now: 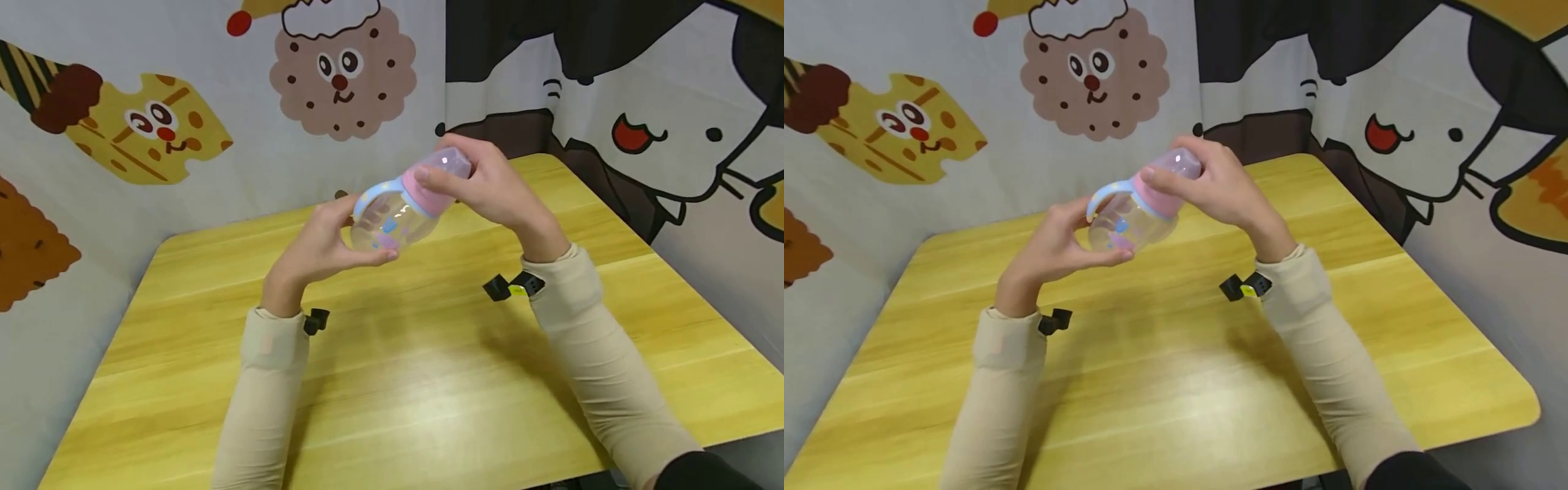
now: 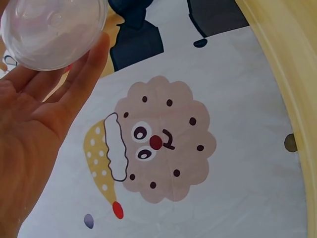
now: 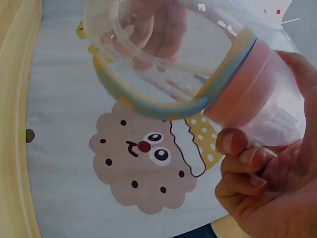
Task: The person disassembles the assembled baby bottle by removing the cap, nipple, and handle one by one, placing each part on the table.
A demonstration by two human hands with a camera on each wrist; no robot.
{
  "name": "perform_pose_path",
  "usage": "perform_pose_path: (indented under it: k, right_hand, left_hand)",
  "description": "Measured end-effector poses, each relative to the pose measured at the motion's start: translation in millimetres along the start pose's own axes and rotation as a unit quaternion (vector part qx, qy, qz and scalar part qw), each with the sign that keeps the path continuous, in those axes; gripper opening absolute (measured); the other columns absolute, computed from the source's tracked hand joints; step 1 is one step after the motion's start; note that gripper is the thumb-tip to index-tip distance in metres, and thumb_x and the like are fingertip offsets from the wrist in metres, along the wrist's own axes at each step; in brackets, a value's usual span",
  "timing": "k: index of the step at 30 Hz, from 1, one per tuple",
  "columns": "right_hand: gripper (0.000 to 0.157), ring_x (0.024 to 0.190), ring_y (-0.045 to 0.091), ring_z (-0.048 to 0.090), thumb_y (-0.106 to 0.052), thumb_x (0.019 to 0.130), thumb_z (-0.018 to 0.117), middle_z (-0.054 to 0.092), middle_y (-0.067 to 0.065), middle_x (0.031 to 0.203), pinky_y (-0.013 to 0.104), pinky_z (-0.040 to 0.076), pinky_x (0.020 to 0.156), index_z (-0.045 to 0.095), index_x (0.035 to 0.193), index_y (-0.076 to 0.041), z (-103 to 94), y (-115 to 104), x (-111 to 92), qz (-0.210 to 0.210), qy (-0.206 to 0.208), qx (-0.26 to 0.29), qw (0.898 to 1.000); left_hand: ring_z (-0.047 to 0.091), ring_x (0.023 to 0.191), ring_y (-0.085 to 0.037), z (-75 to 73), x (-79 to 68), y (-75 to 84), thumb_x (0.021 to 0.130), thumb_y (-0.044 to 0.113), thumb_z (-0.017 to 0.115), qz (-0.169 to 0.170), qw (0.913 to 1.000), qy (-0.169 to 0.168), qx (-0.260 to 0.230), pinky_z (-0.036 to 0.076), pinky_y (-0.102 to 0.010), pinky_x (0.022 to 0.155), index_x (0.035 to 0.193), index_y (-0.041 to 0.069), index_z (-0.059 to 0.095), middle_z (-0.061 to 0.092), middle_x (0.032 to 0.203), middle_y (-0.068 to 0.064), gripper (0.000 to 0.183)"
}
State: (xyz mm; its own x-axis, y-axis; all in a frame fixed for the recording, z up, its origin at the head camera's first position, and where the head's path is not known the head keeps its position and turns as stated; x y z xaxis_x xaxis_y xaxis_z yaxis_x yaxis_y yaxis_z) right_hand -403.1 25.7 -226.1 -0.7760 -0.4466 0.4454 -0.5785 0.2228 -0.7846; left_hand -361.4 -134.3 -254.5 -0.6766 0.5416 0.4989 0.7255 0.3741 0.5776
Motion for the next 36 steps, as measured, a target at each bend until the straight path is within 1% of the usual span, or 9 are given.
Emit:
perform_pose_path:
  k: [7, 9, 13, 14, 17, 20, 23, 30, 36]
  right_hand:
    - [0.024, 0.065, 0.022, 0.045, -0.024, 0.090, 0.066, 0.052, 0.009, 0.075, 0.031, 0.038, 0.054, 0.060, 0.093, -0.001, -3.0, 3.4, 6.2, -0.041, -0.003, 0.024, 0.999]
    - [0.027, 0.064, 0.022, 0.045, -0.025, 0.089, 0.068, 0.053, 0.009, 0.075, 0.031, 0.038, 0.054, 0.062, 0.095, 0.000, -6.4, 10.3, 9.1, -0.062, -0.004, 0.061, 0.996]
    - [0.028, 0.068, 0.023, 0.049, -0.029, 0.088, 0.070, 0.059, 0.010, 0.080, 0.032, 0.041, 0.057, 0.065, 0.098, -0.003, -11.8, 17.4, 11.1, -0.083, -0.015, 0.077, 0.993]
    - [0.028, 0.067, 0.024, 0.050, -0.030, 0.088, 0.070, 0.059, 0.010, 0.080, 0.033, 0.041, 0.057, 0.065, 0.098, -0.005, -12.4, 18.4, 11.1, -0.084, -0.019, 0.079, 0.993]
    - [0.026, 0.067, 0.024, 0.050, -0.028, 0.088, 0.070, 0.059, 0.010, 0.079, 0.034, 0.041, 0.057, 0.064, 0.097, -0.005, -10.4, 8.8, 7.0, -0.072, -0.026, 0.052, 0.996]
    - [0.029, 0.068, 0.024, 0.050, -0.028, 0.088, 0.070, 0.058, 0.011, 0.080, 0.035, 0.041, 0.058, 0.062, 0.097, -0.002, -6.9, 4.9, 3.9, -0.062, -0.032, 0.059, 0.996]
    - [0.031, 0.070, 0.024, 0.051, -0.029, 0.088, 0.070, 0.059, 0.012, 0.083, 0.036, 0.043, 0.059, 0.061, 0.098, -0.001, -3.8, 8.1, 4.7, -0.054, -0.034, 0.061, 0.996]
    - [0.034, 0.078, 0.027, 0.052, -0.026, 0.085, 0.073, 0.058, 0.011, 0.095, 0.034, 0.044, 0.063, 0.056, 0.108, -0.007, -17.6, 19.9, 11.9, -0.058, 0.012, 0.057, 0.997]
    - [0.031, 0.082, 0.026, 0.054, -0.019, 0.085, 0.072, 0.059, 0.010, 0.097, 0.033, 0.046, 0.066, 0.055, 0.107, -0.007, -24.3, 21.1, 11.1, -0.061, 0.018, 0.061, 0.996]
  left_hand:
    - [0.062, 0.089, -0.024, -3.2, 3.5, 3.3, 0.071, 0.008, 0.086, 0.019, 0.9998, 0.003, 0.004, 0.053, -0.042, 0.082, 0.117, -0.003, 0.060, 0.066, 0.099, -0.008, 0.054]
    - [0.062, 0.090, -0.023, -2.8, 5.0, 3.7, 0.071, 0.008, 0.086, 0.022, 0.9998, 0.001, -0.004, 0.054, -0.040, 0.083, 0.119, -0.003, 0.060, 0.066, 0.101, -0.008, 0.056]
    - [0.062, 0.094, -0.017, 1.1, 7.5, 2.7, 0.071, 0.005, 0.086, 0.018, 0.9992, -0.009, -0.033, 0.054, -0.037, 0.084, 0.124, -0.002, 0.058, 0.066, 0.107, -0.009, 0.060]
    - [0.062, 0.095, -0.017, 2.2, 7.6, 1.6, 0.071, 0.005, 0.085, 0.012, 0.9990, -0.013, -0.040, 0.054, -0.036, 0.085, 0.125, -0.001, 0.057, 0.066, 0.108, -0.009, 0.061]
    - [0.062, 0.096, -0.016, 3.6, 6.7, -0.1, 0.072, 0.005, 0.085, 0.004, 0.9990, -0.016, -0.041, 0.054, -0.036, 0.085, 0.126, -0.001, 0.057, 0.065, 0.109, -0.007, 0.062]
    - [0.061, 0.095, -0.015, 4.9, 4.5, -2.5, 0.072, 0.006, 0.085, -0.007, 0.9992, -0.015, -0.036, 0.054, -0.038, 0.084, 0.126, -0.001, 0.057, 0.065, 0.108, -0.004, 0.062]
    - [0.061, 0.096, -0.015, 4.1, 1.2, -3.7, 0.071, 0.006, 0.085, -0.009, 0.9994, -0.012, -0.032, 0.055, -0.040, 0.084, 0.126, -0.001, 0.056, 0.064, 0.108, -0.007, 0.062]
    - [0.060, 0.098, -0.021, -0.6, -0.1, -7.3, 0.072, 0.007, 0.085, -0.015, 0.9997, -0.007, -0.020, 0.053, -0.042, 0.085, 0.126, -0.001, 0.055, 0.063, 0.111, -0.012, 0.063]
    - [0.059, 0.100, -0.026, 0.1, 0.8, -13.9, 0.074, 0.011, 0.084, -0.041, 0.9989, -0.019, -0.010, 0.052, -0.043, 0.081, 0.128, 0.001, 0.054, 0.062, 0.113, -0.009, 0.063]
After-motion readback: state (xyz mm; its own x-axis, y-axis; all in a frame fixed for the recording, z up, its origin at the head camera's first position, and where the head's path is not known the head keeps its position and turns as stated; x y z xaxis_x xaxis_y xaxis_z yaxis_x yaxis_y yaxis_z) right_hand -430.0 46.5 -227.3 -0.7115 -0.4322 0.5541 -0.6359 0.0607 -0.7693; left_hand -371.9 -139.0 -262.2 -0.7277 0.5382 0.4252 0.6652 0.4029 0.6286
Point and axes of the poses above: each hand's wrist, its own x-axis towards the middle knuckle, its own z-axis out of the palm, y = z × x, the point moved 9 cm from there along x, towards the middle knuckle
